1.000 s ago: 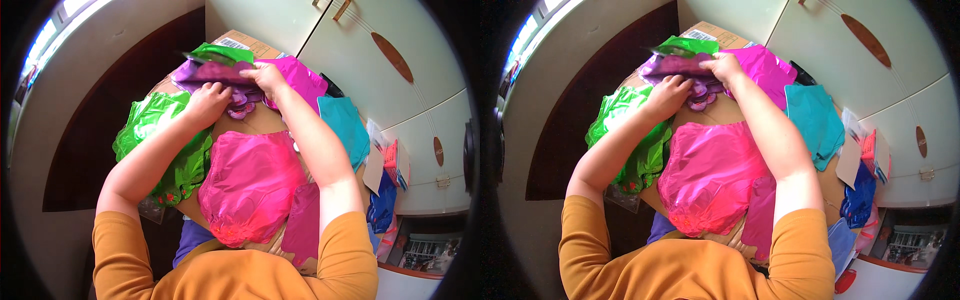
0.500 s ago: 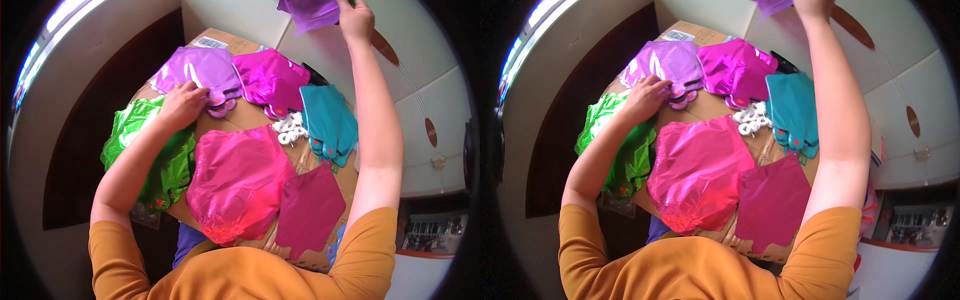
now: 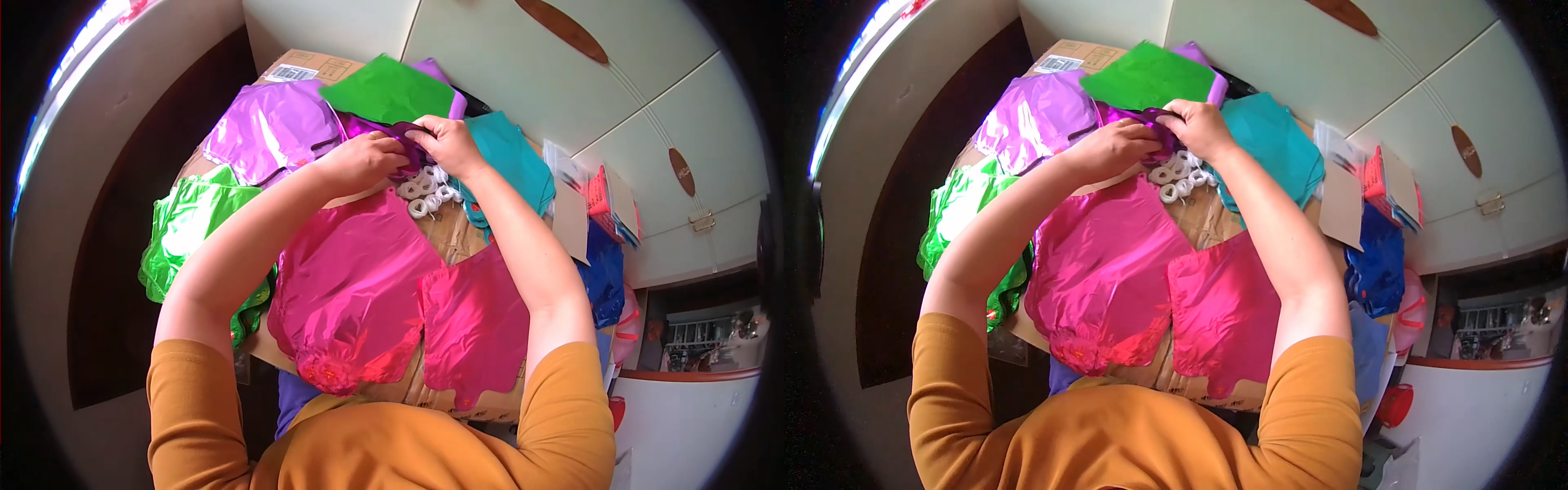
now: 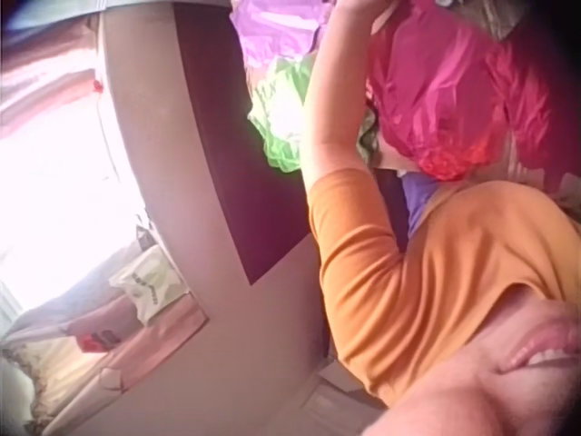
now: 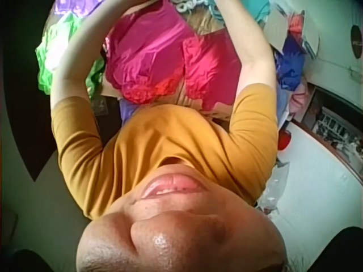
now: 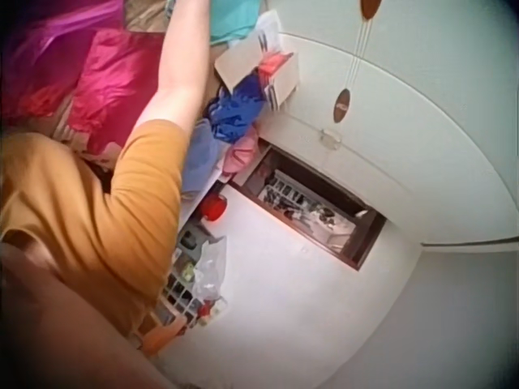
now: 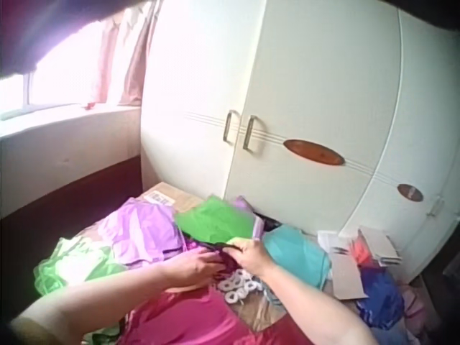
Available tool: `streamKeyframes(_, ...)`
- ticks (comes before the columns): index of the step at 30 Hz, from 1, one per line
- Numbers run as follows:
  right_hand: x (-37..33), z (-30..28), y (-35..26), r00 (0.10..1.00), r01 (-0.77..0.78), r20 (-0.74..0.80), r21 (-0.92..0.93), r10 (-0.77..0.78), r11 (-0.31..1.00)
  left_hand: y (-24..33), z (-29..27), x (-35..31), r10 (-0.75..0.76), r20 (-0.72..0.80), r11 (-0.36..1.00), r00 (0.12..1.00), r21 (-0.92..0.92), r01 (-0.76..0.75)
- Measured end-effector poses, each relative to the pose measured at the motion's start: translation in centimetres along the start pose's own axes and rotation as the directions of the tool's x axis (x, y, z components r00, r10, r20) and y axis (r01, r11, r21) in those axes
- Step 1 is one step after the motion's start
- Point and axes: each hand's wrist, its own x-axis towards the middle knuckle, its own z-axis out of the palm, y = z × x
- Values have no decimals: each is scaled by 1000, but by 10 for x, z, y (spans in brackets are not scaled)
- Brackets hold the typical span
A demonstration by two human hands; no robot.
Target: Folding colorful star-shaped plastic bags and inserting them into cardboard packaging sleeves.
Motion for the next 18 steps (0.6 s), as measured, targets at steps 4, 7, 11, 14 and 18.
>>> streamKeyframes(4,-7,-6,9,983,-177,77,161,166,971,-2,3,3,-65,-52,996,997,-71,61)
streamKeyframes(7,-9,-5,20,979,-194,110,212,174,958,-3,0,6,-323,23,900,946,-303,314)
streamKeyframes(11,-4,-4,26,963,-243,191,304,191,921,-16,-2,9,-472,191,708,861,-499,499)
streamKeyframes(14,-3,-7,26,955,-247,236,308,178,919,-27,-4,13,-434,261,708,862,-493,506)
streamKeyframes(18,-5,-9,20,965,-208,226,351,133,913,-22,-10,25,-513,315,633,799,-490,600)
